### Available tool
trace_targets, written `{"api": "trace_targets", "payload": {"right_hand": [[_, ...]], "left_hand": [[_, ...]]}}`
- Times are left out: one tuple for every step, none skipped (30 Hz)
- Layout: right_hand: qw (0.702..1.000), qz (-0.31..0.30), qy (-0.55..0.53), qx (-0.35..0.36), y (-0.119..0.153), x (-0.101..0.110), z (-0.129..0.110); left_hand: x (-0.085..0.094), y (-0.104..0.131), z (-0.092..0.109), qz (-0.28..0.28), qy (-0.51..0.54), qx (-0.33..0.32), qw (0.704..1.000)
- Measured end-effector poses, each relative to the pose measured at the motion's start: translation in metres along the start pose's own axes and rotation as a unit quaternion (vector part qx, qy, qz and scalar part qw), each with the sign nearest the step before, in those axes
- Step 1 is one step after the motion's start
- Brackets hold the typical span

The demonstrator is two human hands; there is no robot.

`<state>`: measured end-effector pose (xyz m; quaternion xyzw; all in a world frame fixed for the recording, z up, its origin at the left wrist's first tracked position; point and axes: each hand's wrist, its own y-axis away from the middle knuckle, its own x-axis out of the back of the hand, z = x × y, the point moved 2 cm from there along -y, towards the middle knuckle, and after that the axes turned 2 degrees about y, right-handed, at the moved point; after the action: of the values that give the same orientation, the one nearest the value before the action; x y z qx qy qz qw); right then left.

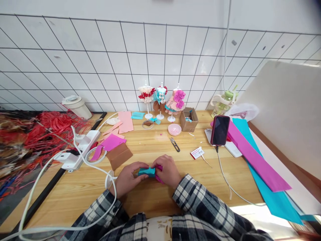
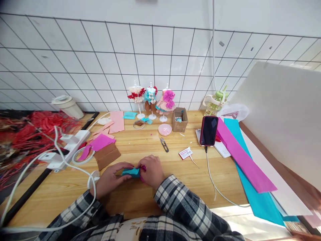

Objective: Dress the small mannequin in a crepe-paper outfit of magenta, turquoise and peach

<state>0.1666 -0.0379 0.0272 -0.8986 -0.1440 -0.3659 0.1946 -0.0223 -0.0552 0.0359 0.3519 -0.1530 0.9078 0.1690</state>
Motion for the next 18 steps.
{"api": "trace_targets", "payload": {"right_hand": [[1.0, -0.003, 0.005, 0.01, 0.0, 0.001, 0.0], [1.0, -0.008, 0.01, 0.024, -0.001, 0.002, 0.0], [0.999, -0.014, 0.016, 0.041, -0.001, 0.002, -0.001], [0.998, -0.019, 0.024, 0.061, -0.001, 0.003, -0.001], [0.996, -0.021, 0.032, 0.082, -0.001, 0.003, -0.001], [0.994, -0.021, 0.04, 0.102, 0.0, 0.004, 0.0], [0.991, -0.021, 0.046, 0.123, 0.0, 0.004, 0.0], [0.988, -0.022, 0.051, 0.144, 0.001, 0.004, 0.001], [0.985, -0.025, 0.056, 0.164, 0.002, 0.004, 0.002], [0.981, -0.029, 0.06, 0.18, 0.003, 0.004, 0.003], [0.979, -0.034, 0.066, 0.192, 0.003, 0.004, 0.004], [0.976, -0.038, 0.072, 0.2, 0.004, 0.004, 0.005], [0.974, -0.042, 0.079, 0.207, 0.005, 0.004, 0.006], [0.973, -0.044, 0.086, 0.211, 0.005, 0.005, 0.006], [0.971, -0.047, 0.092, 0.214, 0.005, 0.006, 0.006], [0.97, -0.05, 0.097, 0.215, 0.005, 0.006, 0.005], [0.97, -0.05, 0.102, 0.214, 0.006, 0.007, 0.005], [0.97, -0.05, 0.106, 0.211, 0.005, 0.007, 0.004]], "left_hand": [[0.001, 0.001, -0.002, -0.005, -0.014, -0.027, 1.0], [0.001, 0.002, -0.005, -0.006, -0.031, -0.052, 0.998], [0.001, 0.003, -0.007, -0.002, -0.049, -0.073, 0.996], [0.001, 0.004, -0.01, 0.005, -0.065, -0.087, 0.994], [0.001, 0.004, -0.011, 0.012, -0.077, -0.096, 0.992], [0.0, 0.004, -0.012, 0.016, -0.084, -0.1, 0.991], [-0.001, 0.004, -0.012, 0.019, -0.087, -0.101, 0.991], [-0.001, 0.004, -0.011, 0.019, -0.088, -0.1, 0.991], [-0.001, 0.004, -0.011, 0.019, -0.087, -0.096, 0.991], [-0.001, 0.004, -0.01, 0.02, -0.085, -0.09, 0.992], [-0.001, 0.003, -0.01, 0.021, -0.082, -0.082, 0.993], [-0.001, 0.003, -0.01, 0.022, -0.079, -0.075, 0.994], [-0.001, 0.003, -0.011, 0.023, -0.078, -0.07, 0.994], [-0.002, 0.003, -0.012, 0.023, -0.08, -0.068, 0.994], [-0.002, 0.003, -0.014, 0.023, -0.087, -0.069, 0.994], [-0.003, 0.003, -0.016, 0.023, -0.097, -0.075, 0.992], [-0.003, 0.003, -0.017, 0.023, -0.111, -0.086, 0.99], [-0.004, 0.004, -0.018, 0.027, -0.128, -0.1, 0.986]]}}
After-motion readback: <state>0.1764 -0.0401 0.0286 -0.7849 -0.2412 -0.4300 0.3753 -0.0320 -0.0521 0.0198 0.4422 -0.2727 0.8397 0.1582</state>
